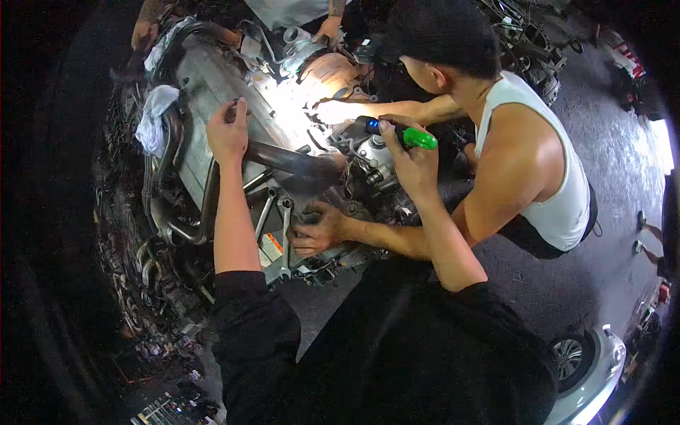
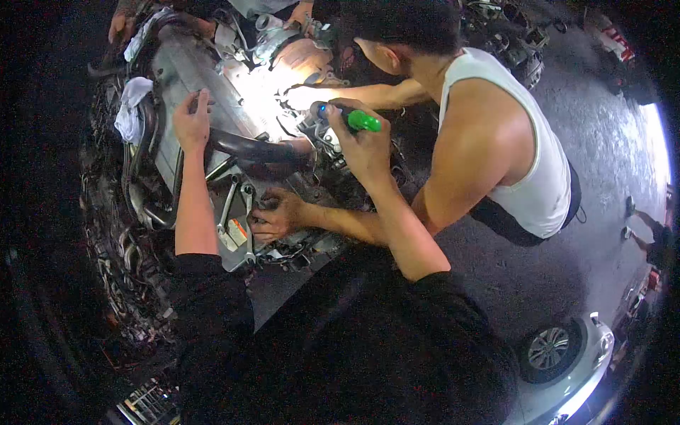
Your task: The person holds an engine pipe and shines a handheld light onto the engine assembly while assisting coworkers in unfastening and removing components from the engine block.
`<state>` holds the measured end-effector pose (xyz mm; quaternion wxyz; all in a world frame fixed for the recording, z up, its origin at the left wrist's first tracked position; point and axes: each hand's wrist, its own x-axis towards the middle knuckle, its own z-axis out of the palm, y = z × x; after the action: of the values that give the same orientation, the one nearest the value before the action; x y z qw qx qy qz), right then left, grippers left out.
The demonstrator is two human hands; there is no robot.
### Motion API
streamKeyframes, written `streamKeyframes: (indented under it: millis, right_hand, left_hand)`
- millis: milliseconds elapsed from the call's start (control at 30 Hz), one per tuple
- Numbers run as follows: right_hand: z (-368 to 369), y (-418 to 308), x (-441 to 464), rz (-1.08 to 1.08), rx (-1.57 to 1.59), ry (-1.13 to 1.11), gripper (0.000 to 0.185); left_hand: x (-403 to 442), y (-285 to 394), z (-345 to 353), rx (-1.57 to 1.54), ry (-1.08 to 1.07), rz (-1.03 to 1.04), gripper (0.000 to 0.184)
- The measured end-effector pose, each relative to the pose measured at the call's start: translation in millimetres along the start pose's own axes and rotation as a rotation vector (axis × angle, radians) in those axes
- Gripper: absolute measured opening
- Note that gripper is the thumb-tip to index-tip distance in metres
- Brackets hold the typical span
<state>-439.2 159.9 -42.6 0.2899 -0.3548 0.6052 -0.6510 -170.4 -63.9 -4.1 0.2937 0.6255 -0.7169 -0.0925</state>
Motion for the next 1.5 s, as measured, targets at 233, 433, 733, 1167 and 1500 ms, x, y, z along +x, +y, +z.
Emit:
streamKeyframes:
  millis: [233, 433, 733, 1167, 1500]
  right_hand:
    - [-1.1, 3.5, 2.1, -0.038, 0.041, -0.002, 0.018]
    - [-2.4, 1.1, 0.2, 0.07, 0.049, -0.021, 0.018]
    - [-6.9, -1.3, -2.3, 0.049, 0.098, -0.043, 0.02]
    - [-11.8, 0.3, -6.6, 0.01, 0.016, -0.056, 0.023]
    - [-8.5, 2.6, -8.8, -0.015, 0.024, -0.046, 0.022]
  left_hand:
    - [-1.2, 0.1, -0.2, -0.069, 0.008, 0.077, 0.045]
    - [2.2, -7.6, 1.4, -0.11, 0.01, 0.064, 0.043]
    - [5.3, -14.7, 5.1, -0.089, 0.061, 0.093, 0.045]
    - [5.5, -15.6, 7.3, -0.122, 0.056, 0.065, 0.045]
    - [-2.2, -1.7, 1.4, -0.089, 0.069, 0.032, 0.045]
